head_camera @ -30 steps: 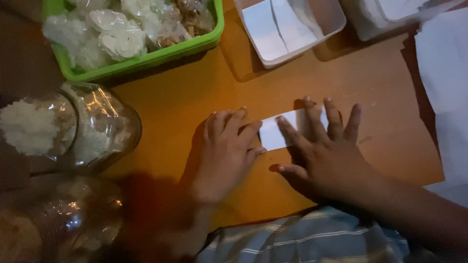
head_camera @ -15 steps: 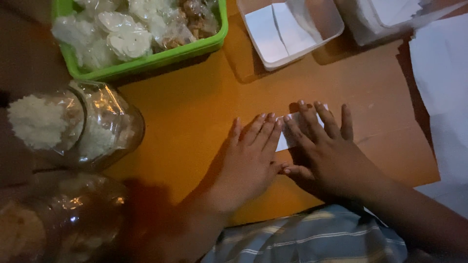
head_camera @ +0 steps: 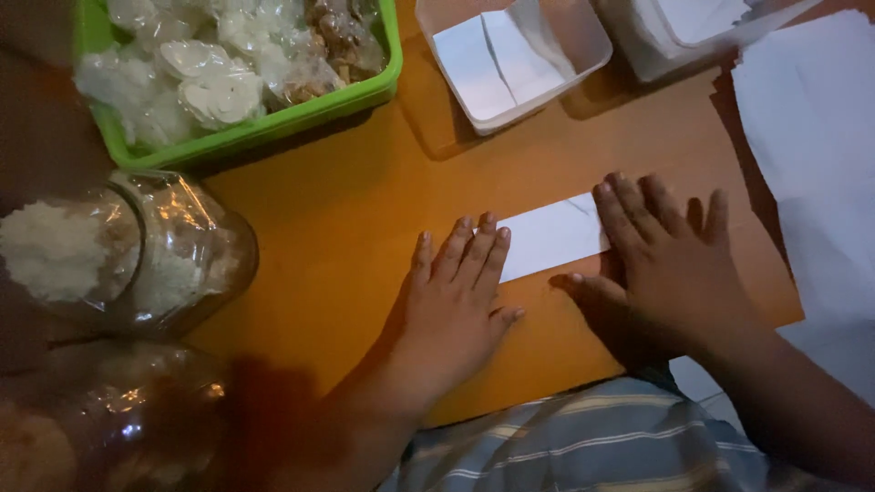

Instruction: Folding rectangular white tissues into smaller squares and placing them into plastic storage bins.

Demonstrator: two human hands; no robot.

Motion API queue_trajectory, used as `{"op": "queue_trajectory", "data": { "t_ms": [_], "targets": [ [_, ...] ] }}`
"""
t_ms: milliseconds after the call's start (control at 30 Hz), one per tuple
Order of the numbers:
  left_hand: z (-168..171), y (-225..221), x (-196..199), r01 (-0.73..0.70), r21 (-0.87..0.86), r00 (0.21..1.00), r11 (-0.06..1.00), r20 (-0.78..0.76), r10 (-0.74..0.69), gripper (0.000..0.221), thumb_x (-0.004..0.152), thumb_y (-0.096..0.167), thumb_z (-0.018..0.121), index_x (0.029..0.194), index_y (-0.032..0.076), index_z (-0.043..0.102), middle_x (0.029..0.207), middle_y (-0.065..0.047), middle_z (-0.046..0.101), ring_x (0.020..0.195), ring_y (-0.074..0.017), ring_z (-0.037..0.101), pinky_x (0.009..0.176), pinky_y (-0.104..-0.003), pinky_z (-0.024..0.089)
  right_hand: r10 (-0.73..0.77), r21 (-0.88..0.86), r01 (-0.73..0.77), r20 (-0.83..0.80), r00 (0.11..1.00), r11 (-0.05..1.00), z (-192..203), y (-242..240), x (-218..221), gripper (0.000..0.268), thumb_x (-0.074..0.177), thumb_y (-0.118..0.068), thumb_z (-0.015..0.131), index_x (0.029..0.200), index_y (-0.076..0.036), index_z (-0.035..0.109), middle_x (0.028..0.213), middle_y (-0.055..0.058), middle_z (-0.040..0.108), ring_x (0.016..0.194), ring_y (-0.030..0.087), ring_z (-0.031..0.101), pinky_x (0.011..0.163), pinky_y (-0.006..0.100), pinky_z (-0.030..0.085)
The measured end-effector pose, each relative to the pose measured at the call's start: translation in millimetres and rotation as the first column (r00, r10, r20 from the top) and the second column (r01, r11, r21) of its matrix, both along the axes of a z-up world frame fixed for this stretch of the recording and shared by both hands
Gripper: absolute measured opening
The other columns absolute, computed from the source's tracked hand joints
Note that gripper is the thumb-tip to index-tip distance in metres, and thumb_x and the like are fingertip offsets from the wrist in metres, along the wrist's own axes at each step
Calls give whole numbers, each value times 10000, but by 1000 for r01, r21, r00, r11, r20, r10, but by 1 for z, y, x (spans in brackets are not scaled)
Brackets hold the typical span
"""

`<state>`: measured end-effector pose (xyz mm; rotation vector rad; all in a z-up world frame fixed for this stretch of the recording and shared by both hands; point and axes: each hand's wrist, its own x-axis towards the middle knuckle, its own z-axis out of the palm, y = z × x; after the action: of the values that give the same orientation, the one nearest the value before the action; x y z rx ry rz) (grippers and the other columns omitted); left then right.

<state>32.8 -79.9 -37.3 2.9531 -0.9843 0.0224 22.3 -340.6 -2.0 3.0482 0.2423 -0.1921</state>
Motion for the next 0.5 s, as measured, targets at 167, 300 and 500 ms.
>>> {"op": "queue_trajectory", "data": {
  "t_ms": [167,300,500],
  "targets": [
    [9,-1,8,27,-72,999,997,-22,-29,864,890,630,530,1575,135,348,1661,-69,310,1539,-290,223,1221,-614,103,28,-117,-21,58,998,993,-4,-14,3,1025,902,-875,237,1625,-150,275,1708,39,274,1552,311,239,1130,686,171],
    [33,0,21,-52,-323,991,945,-134,9,666,948,439,631,1449,31,473,1493,-200,515,1384,-385,442,1178,-545,253,118,55,-137,262,958,989,1,-6,5,719,893,-598,605,1397,-85,596,1502,135,600,1348,347,553,1073,519,406],
    [41,2,26,-210,-221,975,952,-122,187,483,877,499,737,1142,119,600,1170,-90,563,1069,-333,507,926,-522,398,62,241,-66,26,998,968,22,6,12,782,900,-563,625,1476,-53,488,1472,173,566,1245,389,568,1028,510,460]
  ]
}}
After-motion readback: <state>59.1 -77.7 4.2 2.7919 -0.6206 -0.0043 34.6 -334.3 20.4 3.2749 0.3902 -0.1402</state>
